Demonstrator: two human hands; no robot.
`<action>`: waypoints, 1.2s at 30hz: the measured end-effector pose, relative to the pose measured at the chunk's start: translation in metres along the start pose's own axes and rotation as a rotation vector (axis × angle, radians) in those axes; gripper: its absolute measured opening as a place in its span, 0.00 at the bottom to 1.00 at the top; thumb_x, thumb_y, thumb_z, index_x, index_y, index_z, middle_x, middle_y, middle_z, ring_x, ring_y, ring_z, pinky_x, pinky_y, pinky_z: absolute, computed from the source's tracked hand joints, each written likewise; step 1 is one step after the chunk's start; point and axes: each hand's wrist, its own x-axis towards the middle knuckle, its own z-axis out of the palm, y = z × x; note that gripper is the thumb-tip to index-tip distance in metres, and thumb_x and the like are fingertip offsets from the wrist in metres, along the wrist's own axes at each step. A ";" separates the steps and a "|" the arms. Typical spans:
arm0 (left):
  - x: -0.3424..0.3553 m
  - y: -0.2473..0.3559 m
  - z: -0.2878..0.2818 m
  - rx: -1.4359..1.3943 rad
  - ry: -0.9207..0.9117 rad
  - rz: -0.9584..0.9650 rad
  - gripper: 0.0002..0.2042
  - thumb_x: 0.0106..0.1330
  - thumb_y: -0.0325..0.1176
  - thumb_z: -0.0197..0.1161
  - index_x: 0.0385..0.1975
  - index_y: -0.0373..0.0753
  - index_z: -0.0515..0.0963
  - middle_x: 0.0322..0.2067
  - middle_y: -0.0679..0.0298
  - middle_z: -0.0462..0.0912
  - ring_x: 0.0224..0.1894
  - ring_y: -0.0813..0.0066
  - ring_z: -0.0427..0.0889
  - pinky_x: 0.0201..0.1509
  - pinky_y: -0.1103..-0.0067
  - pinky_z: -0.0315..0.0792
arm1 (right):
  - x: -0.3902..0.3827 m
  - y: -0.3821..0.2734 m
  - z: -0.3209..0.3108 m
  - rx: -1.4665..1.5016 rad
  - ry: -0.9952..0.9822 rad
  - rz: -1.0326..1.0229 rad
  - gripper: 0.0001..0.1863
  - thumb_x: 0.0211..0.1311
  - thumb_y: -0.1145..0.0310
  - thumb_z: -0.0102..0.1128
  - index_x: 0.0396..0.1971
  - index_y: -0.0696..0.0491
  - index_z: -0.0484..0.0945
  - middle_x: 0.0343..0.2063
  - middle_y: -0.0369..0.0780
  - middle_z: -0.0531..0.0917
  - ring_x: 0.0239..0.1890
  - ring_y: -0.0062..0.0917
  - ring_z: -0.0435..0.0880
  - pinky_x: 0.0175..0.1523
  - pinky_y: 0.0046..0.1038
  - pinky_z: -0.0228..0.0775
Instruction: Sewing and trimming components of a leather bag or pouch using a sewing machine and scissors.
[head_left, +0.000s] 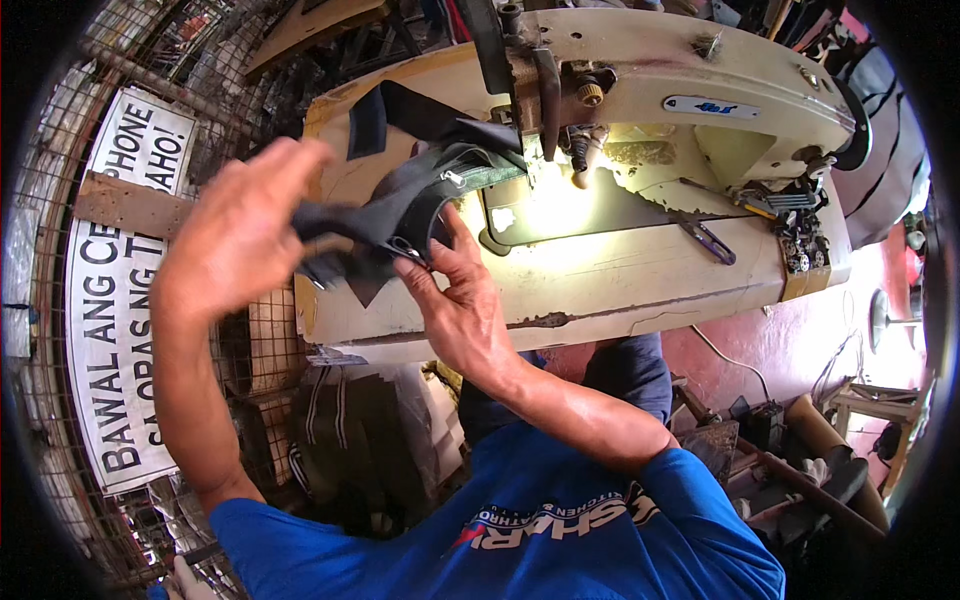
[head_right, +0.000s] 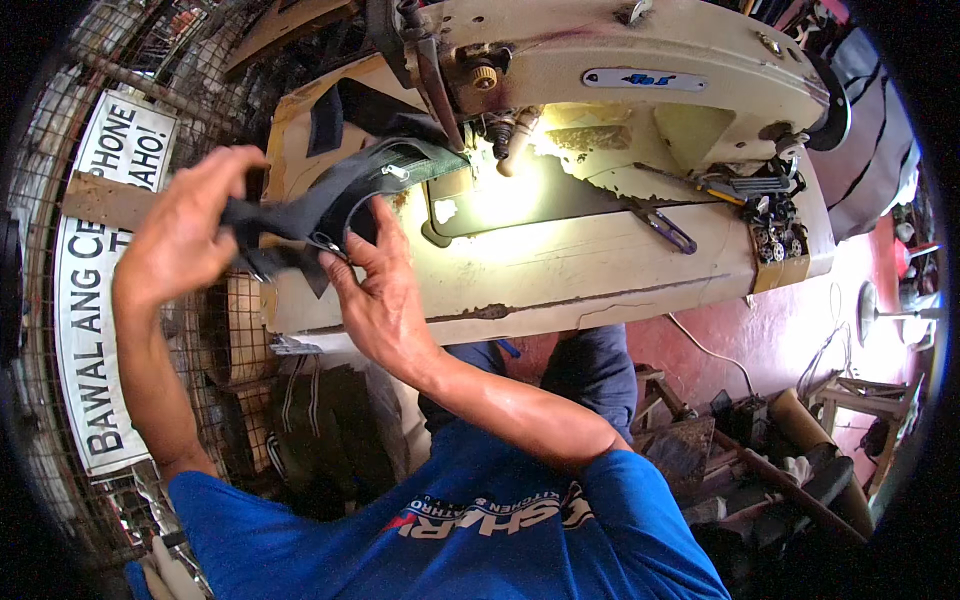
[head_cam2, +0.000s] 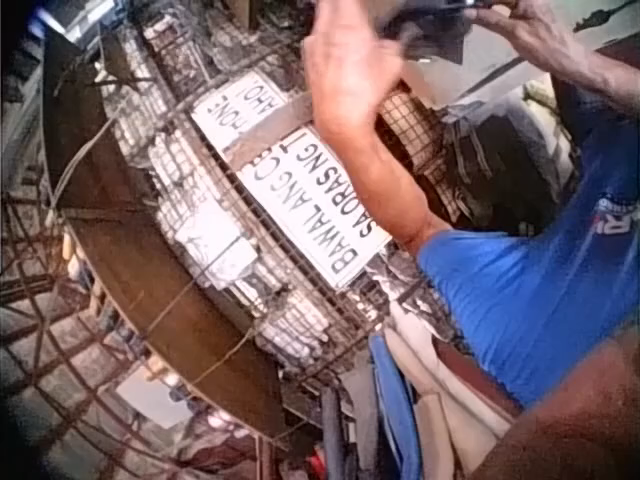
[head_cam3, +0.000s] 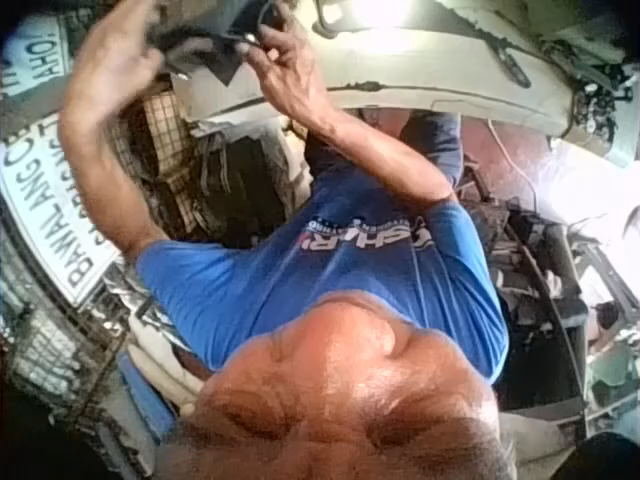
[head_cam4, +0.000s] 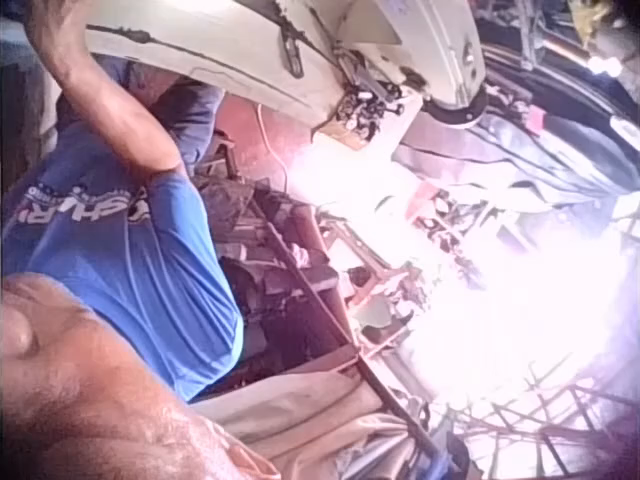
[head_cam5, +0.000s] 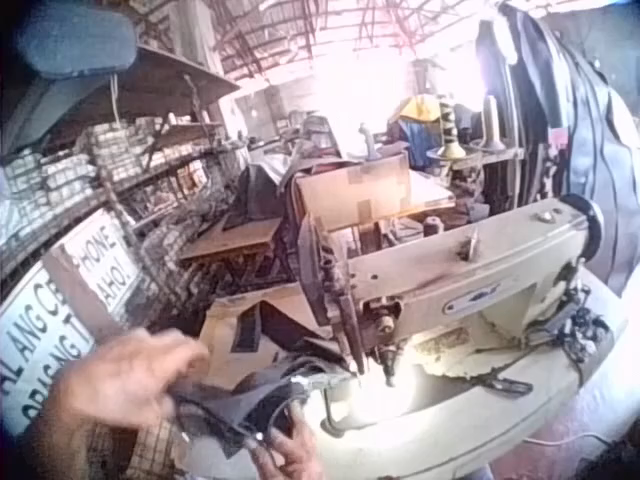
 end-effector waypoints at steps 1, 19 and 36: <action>0.000 -0.009 -0.005 0.137 0.072 -0.007 0.31 0.45 0.14 0.60 0.55 0.38 0.69 0.42 0.54 0.76 0.45 0.57 0.77 0.56 0.66 0.67 | 0.001 0.001 0.005 -0.142 0.072 -0.086 0.20 0.67 0.66 0.59 0.56 0.57 0.75 0.68 0.50 0.59 0.70 0.55 0.54 0.72 0.51 0.44; 0.068 -0.083 0.065 0.413 0.290 -0.018 0.38 0.52 0.25 0.70 0.66 0.41 0.63 0.59 0.54 0.69 0.59 0.54 0.71 0.63 0.65 0.66 | 0.011 0.005 -0.015 -0.590 -0.024 -0.229 0.08 0.58 0.74 0.65 0.29 0.62 0.76 0.29 0.49 0.78 0.34 0.41 0.76 0.41 0.40 0.68; 0.000 0.004 0.103 -0.133 0.392 0.245 0.35 0.44 0.18 0.68 0.60 0.40 0.70 0.53 0.57 0.71 0.54 0.54 0.74 0.58 0.65 0.70 | 0.007 -0.004 -0.027 -0.454 0.026 -0.272 0.16 0.50 0.70 0.73 0.35 0.61 0.77 0.37 0.47 0.74 0.39 0.39 0.73 0.46 0.37 0.67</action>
